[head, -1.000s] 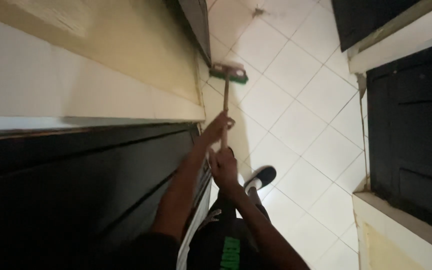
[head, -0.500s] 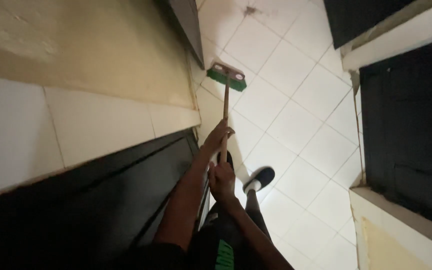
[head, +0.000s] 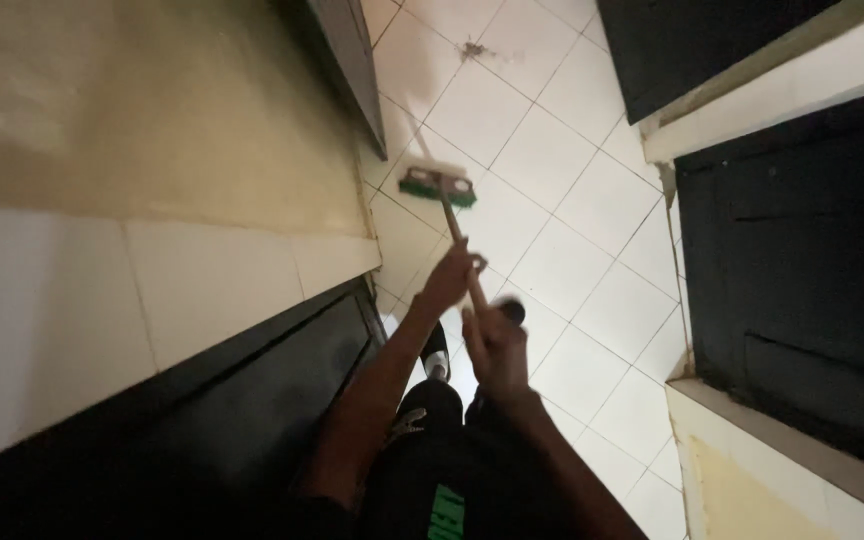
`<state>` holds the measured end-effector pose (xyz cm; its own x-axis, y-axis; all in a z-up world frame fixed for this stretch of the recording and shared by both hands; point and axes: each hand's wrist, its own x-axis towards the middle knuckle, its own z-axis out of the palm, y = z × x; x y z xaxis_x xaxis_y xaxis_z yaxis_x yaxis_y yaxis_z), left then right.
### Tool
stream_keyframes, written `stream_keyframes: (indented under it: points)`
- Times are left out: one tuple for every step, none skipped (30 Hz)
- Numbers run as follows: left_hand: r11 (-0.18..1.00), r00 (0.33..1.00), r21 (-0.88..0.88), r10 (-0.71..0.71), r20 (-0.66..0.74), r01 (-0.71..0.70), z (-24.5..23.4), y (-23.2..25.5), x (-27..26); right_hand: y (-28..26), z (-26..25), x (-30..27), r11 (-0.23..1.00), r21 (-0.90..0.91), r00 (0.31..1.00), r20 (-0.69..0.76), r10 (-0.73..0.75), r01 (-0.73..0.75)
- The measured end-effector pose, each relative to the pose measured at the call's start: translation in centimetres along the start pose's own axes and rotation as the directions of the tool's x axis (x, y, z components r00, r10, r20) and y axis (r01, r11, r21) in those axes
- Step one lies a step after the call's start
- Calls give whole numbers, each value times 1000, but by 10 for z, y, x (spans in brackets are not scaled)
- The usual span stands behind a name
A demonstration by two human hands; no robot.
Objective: Sweep debris on a tiled floor into a pile and move it through a hallway into a living area.
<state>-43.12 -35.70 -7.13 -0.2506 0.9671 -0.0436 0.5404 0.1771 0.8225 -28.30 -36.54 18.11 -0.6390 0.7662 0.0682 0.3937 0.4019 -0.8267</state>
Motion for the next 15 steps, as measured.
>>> stream_keyframes:
  points:
    - [1000,1000,3,-7,2,7,4,-1,-10,-16,-4,1,1000,6,1000,4,3,-3]
    - [1000,1000,20,16,21,-16,11,-6,-17,-29,-6,3,996,-57,997,-26,-74,72]
    - [999,998,36,38,41,-39,19,-11,-23,-40,-9,6,982,-121,987,-50,-152,145]
    - [999,999,38,31,42,-32,29,-31,-6,-13,4,2,983,-115,988,-46,-150,144]
    - [998,998,52,40,44,-43,40,-51,10,13,16,-1,998,-56,996,-87,-25,20]
    - [998,998,55,33,54,-36,55,-63,11,33,22,-14,993,8,987,-103,120,-120]
    - [999,998,48,8,64,-11,57,-55,9,36,20,-14,990,11,987,-82,139,-138]
    - [998,997,57,36,64,-39,54,-59,31,50,26,-2,991,69,978,-163,129,-119]
    - [996,996,66,63,65,-68,51,-62,53,64,32,12,988,125,962,-243,123,-95]
    - [996,995,65,62,76,-67,47,-62,67,65,28,27,986,127,960,-245,133,-105]
    - [995,994,62,77,72,-82,42,-62,81,66,25,42,982,159,968,-209,138,-106]
    - [993,993,59,98,61,-101,39,-64,94,70,22,54,977,188,976,-174,134,-101]
    - [993,993,58,101,64,-105,38,-68,101,73,18,61,977,187,975,-178,136,-102]
    - [994,998,94,51,45,-55,38,-73,111,77,14,70,992,116,992,-118,-39,53]
    - [992,1000,129,1,23,-4,38,-78,121,81,9,80,976,54,977,-45,-208,211]
